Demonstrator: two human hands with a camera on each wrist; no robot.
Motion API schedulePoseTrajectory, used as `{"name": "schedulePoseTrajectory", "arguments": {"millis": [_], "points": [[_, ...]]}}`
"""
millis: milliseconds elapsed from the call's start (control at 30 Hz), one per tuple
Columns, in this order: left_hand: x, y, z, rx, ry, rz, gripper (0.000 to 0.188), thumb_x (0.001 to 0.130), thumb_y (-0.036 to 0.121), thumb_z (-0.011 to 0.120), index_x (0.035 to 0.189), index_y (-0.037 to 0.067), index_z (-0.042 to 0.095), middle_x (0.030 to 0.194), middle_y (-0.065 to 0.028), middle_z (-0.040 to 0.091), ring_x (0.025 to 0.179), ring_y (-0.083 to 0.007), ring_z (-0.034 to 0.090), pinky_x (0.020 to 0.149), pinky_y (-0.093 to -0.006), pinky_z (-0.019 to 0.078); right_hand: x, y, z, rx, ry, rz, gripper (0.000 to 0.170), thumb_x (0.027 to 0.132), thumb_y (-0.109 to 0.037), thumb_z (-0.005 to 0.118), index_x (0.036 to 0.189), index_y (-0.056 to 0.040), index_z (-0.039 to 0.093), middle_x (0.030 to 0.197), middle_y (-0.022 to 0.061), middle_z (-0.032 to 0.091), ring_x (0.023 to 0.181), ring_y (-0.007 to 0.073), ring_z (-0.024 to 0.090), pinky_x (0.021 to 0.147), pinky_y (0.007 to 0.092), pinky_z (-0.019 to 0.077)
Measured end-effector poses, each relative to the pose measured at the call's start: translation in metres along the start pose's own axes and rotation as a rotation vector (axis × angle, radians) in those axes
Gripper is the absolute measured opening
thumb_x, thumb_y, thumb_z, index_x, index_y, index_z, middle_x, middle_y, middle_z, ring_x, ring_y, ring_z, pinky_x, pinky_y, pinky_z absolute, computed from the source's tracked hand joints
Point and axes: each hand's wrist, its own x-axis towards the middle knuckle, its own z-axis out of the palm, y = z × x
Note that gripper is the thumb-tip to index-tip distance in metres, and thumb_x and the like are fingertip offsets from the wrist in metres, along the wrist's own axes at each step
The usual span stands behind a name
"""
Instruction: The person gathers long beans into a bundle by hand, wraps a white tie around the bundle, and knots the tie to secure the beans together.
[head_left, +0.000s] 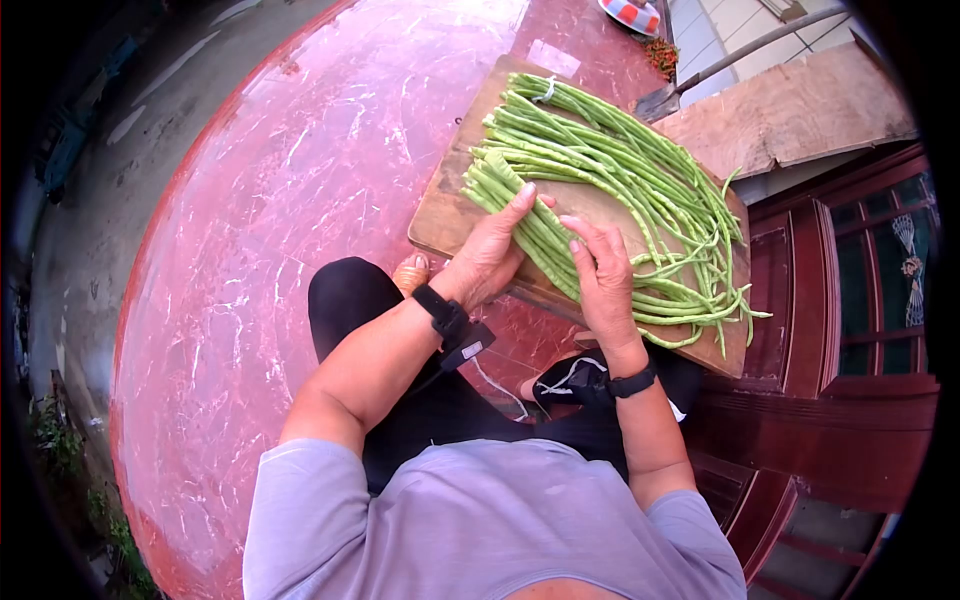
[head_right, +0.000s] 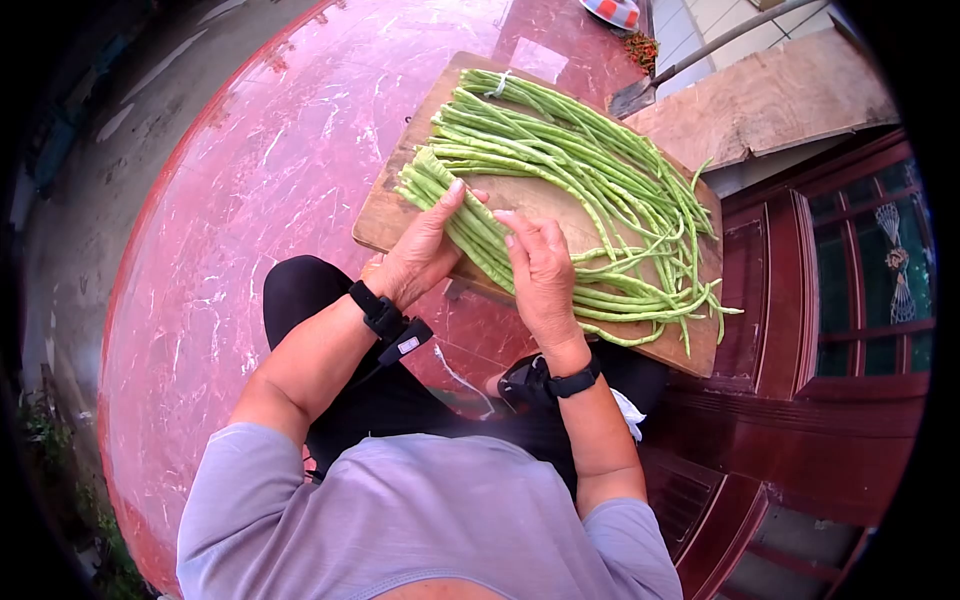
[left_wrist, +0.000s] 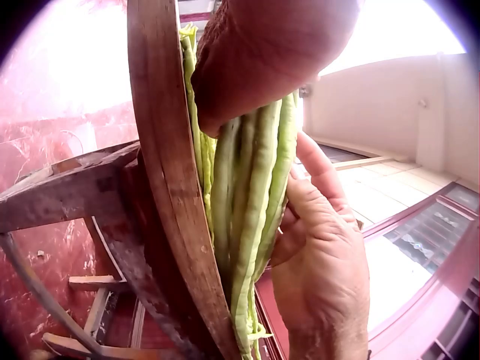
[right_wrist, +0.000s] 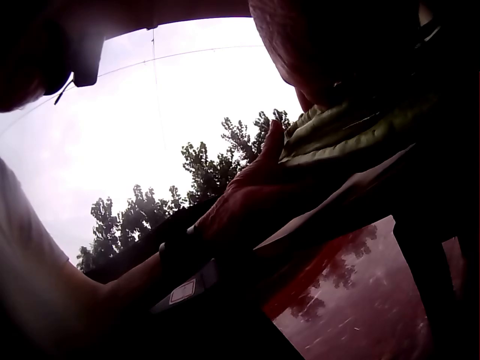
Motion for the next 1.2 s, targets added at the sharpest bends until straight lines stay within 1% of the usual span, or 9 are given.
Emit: {"name": "schedulePoseTrajectory", "arguments": {"millis": [300, 400, 500, 533, 733, 833, 1033, 1167, 1200], "points": [[0.001, -0.002, 0.001, -0.111, 0.060, 0.043, 0.019, 0.089, 0.022, 0.071, 0.099, 0.010, 0.060, 0.091, -0.0031, 0.064, 0.090, -0.0164, 0.061, 0.090, -0.0338, 0.0490, 0.001, -0.004, -0.002, -0.036, -0.098, 0.038, 0.031, 0.089, -0.006, 0.062, 0.118, -0.0154, 0.066, 0.100, 0.0107, 0.057, 0.096, 0.0282, 0.059, 0.085, 0.0373, 0.0473], [0.000, -0.001, 0.003, -0.142, 0.011, 0.048, 0.015, 0.088, 0.016, 0.069, 0.098, 0.010, 0.059, 0.090, -0.0023, 0.063, 0.091, -0.0170, 0.061, 0.092, -0.0365, 0.0492, 0.003, -0.006, -0.003, -0.118, -0.135, -0.111, 0.055, 0.081, -0.016, 0.072, 0.133, -0.0150, 0.054, 0.111, 0.0138, 0.056, 0.105, 0.0310, 0.055, 0.091, 0.0402, 0.0452], [0.003, -0.005, -0.001, -0.188, -0.027, 0.068, 0.015, 0.088, 0.015, 0.068, 0.097, 0.010, 0.058, 0.089, -0.0036, 0.063, 0.091, -0.0184, 0.061, 0.092, -0.0373, 0.0494, -0.002, -0.011, 0.002, -0.285, -0.242, -0.106, 0.087, 0.070, -0.024, 0.080, 0.145, -0.0142, 0.036, 0.120, 0.0160, 0.052, 0.112, 0.0333, 0.051, 0.096, 0.0419, 0.0428], [0.003, -0.005, -0.001, -0.188, -0.016, 0.076, 0.015, 0.088, 0.015, 0.068, 0.097, 0.010, 0.058, 0.089, -0.0039, 0.062, 0.091, -0.0189, 0.061, 0.092, -0.0375, 0.0493, -0.002, -0.007, 0.004, -0.375, -0.233, -0.162, 0.100, 0.064, -0.027, 0.083, 0.147, -0.0135, 0.028, 0.122, 0.0169, 0.054, 0.110, 0.0351, 0.055, 0.091, 0.0424, 0.0464], [-0.003, 0.003, 0.010, -0.152, -0.054, 0.033, 0.022, 0.088, 0.022, 0.070, 0.101, 0.009, 0.057, 0.091, -0.0051, 0.063, 0.094, -0.0220, 0.061, 0.092, -0.0396, 0.0491, 0.010, -0.004, 0.009, -0.283, -0.231, 0.098, 0.076, 0.070, -0.027, 0.078, 0.135, -0.0121, 0.042, 0.099, 0.0196, 0.067, 0.088, 0.0391, 0.066, 0.075, 0.0489, 0.0513], [-0.002, 0.003, 0.011, -0.187, -0.072, 0.009, 0.025, 0.089, 0.025, 0.071, 0.102, 0.009, 0.057, 0.092, -0.0061, 0.063, 0.096, -0.0230, 0.061, 0.093, -0.0404, 0.0491, 0.013, -0.017, 0.002, -0.367, -0.319, 0.198, 0.061, 0.075, -0.031, 0.075, 0.128, -0.0112, 0.051, 0.103, 0.0183, 0.068, 0.093, 0.0377, 0.066, 0.079, 0.0468, 0.0513], [-0.004, -0.004, 0.015, -0.125, 0.046, 0.129, 0.034, 0.088, 0.026, 0.072, 0.110, 0.010, 0.053, 0.096, -0.0072, 0.063, 0.100, -0.0220, 0.060, 0.096, -0.0399, 0.0473, 0.010, -0.005, 0.016, -0.401, -0.193, 0.064, 0.046, 0.073, -0.025, 0.073, 0.113, -0.0086, 0.058, 0.084, 0.0169, 0.068, 0.079, 0.0370, 0.067, 0.070, 0.0481, 0.0512], [-0.009, -0.011, 0.021, -0.023, 0.127, 0.196, 0.037, 0.088, 0.022, 0.072, 0.114, 0.011, 0.048, 0.097, -0.0069, 0.063, 0.103, -0.0209, 0.059, 0.098, -0.0391, 0.0458, 0.011, 0.007, 0.016, -0.393, -0.266, 0.023, 0.046, 0.075, -0.025, 0.073, 0.114, -0.0063, 0.057, 0.085, 0.0179, 0.067, 0.078, 0.0391, 0.065, 0.070, 0.0488, 0.0510], [-0.007, -0.009, 0.013, -0.025, 0.109, 0.154, 0.027, 0.089, 0.017, 0.070, 0.108, 0.011, 0.052, 0.099, -0.0075, 0.064, 0.105, -0.0217, 0.059, 0.099, -0.0400, 0.0458, 0.015, 0.000, 0.010, -0.383, -0.326, 0.058, 0.047, 0.076, -0.026, 0.072, 0.115, -0.0055, 0.057, 0.089, 0.0187, 0.067, 0.082, 0.0390, 0.065, 0.073, 0.0485, 0.0511]]}}
